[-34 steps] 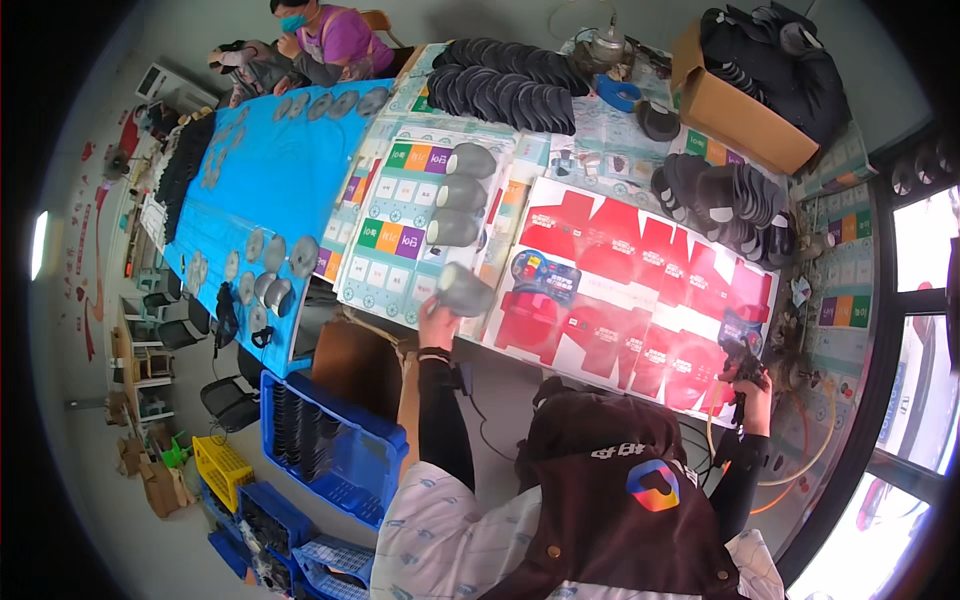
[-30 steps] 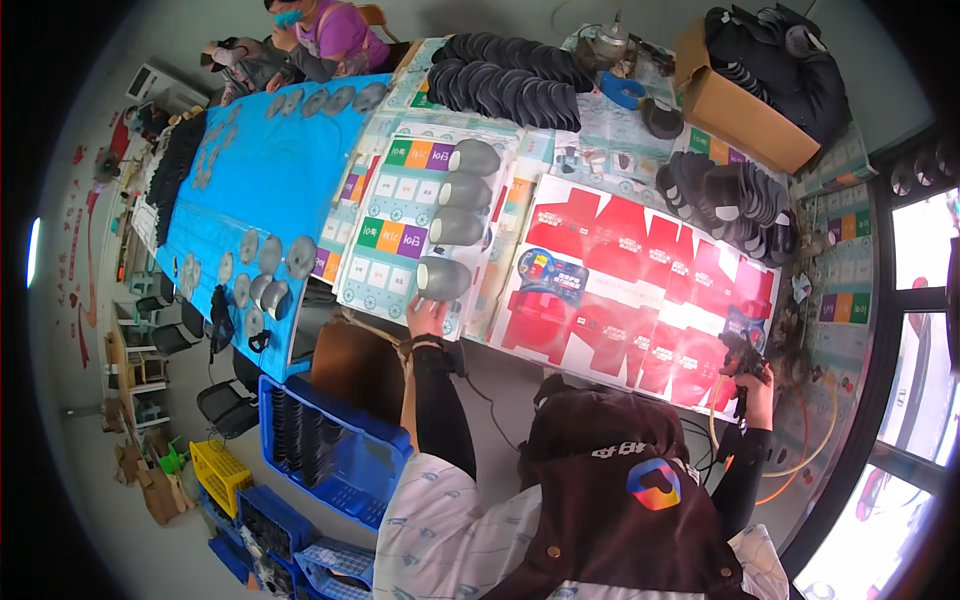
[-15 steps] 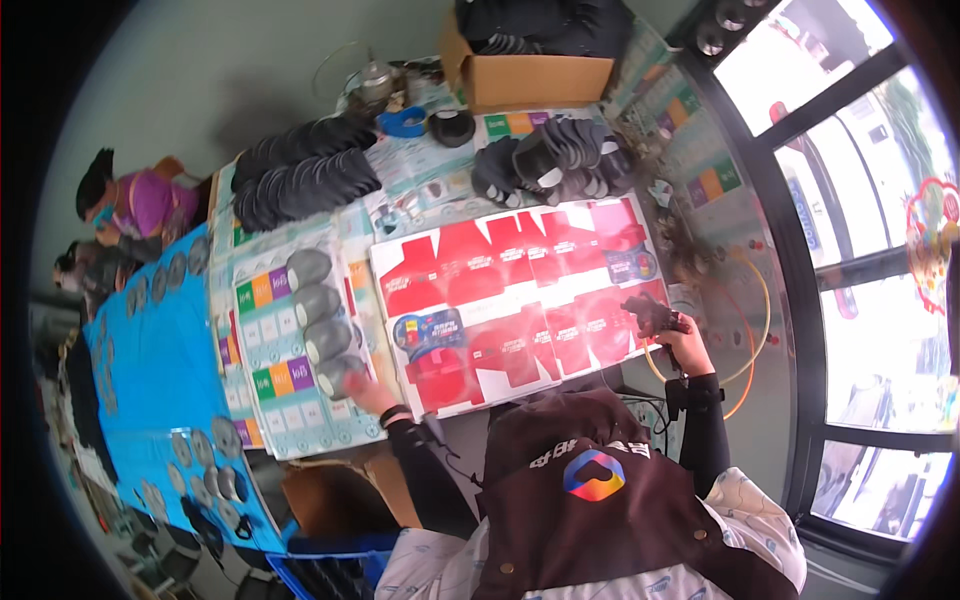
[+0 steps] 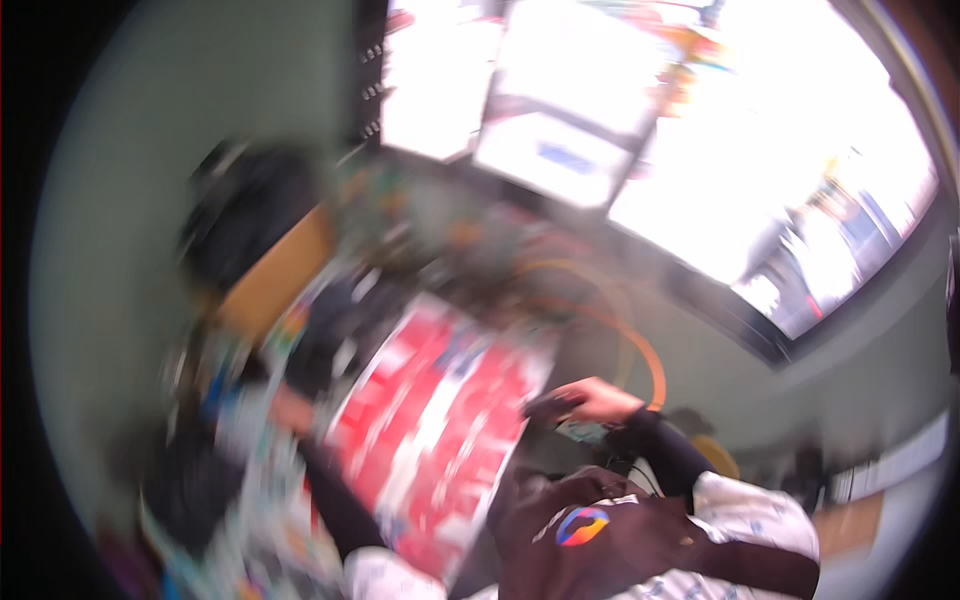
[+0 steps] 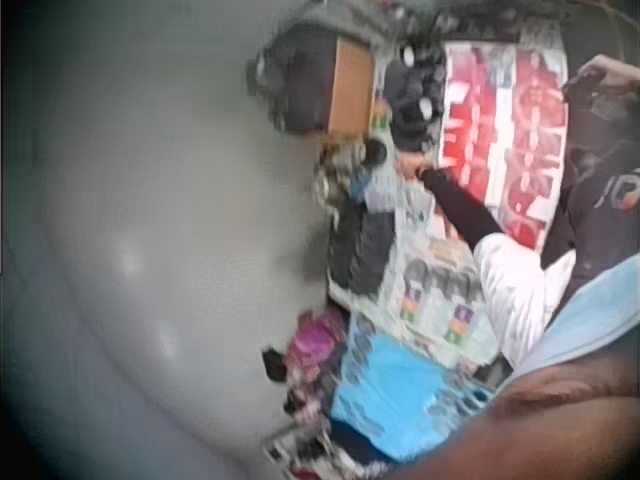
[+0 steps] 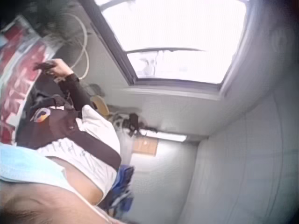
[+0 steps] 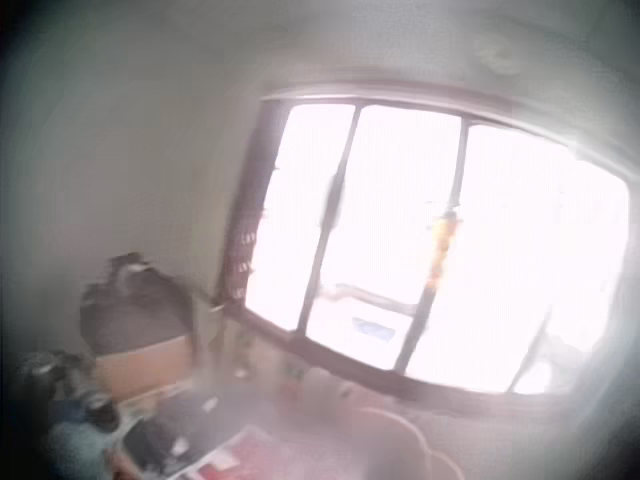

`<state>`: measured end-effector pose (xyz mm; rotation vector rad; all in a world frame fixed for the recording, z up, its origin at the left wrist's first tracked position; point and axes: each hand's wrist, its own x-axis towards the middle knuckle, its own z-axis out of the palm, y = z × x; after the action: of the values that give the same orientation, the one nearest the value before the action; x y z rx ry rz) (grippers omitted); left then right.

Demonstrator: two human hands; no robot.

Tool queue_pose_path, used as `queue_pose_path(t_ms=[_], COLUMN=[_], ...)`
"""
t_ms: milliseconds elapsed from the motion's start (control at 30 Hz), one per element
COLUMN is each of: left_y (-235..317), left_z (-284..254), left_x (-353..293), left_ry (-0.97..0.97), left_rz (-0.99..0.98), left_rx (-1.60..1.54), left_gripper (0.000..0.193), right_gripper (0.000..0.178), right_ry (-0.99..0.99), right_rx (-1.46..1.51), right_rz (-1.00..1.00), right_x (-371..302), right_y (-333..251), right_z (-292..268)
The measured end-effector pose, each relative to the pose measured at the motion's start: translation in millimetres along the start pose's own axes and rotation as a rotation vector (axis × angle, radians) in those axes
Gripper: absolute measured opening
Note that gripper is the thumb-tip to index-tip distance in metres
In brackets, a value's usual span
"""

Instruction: Apply adhesive or sealant to shoe components using a specialized applicator tool in a factory setting.

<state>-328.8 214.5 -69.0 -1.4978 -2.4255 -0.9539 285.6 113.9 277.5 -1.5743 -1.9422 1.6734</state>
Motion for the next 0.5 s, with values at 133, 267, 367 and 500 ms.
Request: queue_pose_path(t_ms=[133,267,367,500], left_y=[-60.0,72.2,41.6,9.6], left_z=[-5.3,-44.6,-48.5,-33.6], left_x=[-11.6,17.6,16.0,21.2], left_ry=[0.256,-0.31,-0.26,-0.238], left_rz=[0.073,-0.29,-0.162,-0.035], left_rx=[0.226,0.302,0.349,0.325], left_gripper=[0.041,0.043,0.04,0.037], right_gripper=[0.048,0.036,0.029,0.032], right_ry=[0.072,0.174,0.134,0.103], right_rx=[-0.116,0.043,0.027,0.009], right_rz=[-0.144,0.008,-0.004,-0.018], right_x=[24.0,-14.0,-5.0,8.5], right_y=[37.9,18.4,16.6,14.1], right_z=[4.3,-6.7,-10.2,-13.9])
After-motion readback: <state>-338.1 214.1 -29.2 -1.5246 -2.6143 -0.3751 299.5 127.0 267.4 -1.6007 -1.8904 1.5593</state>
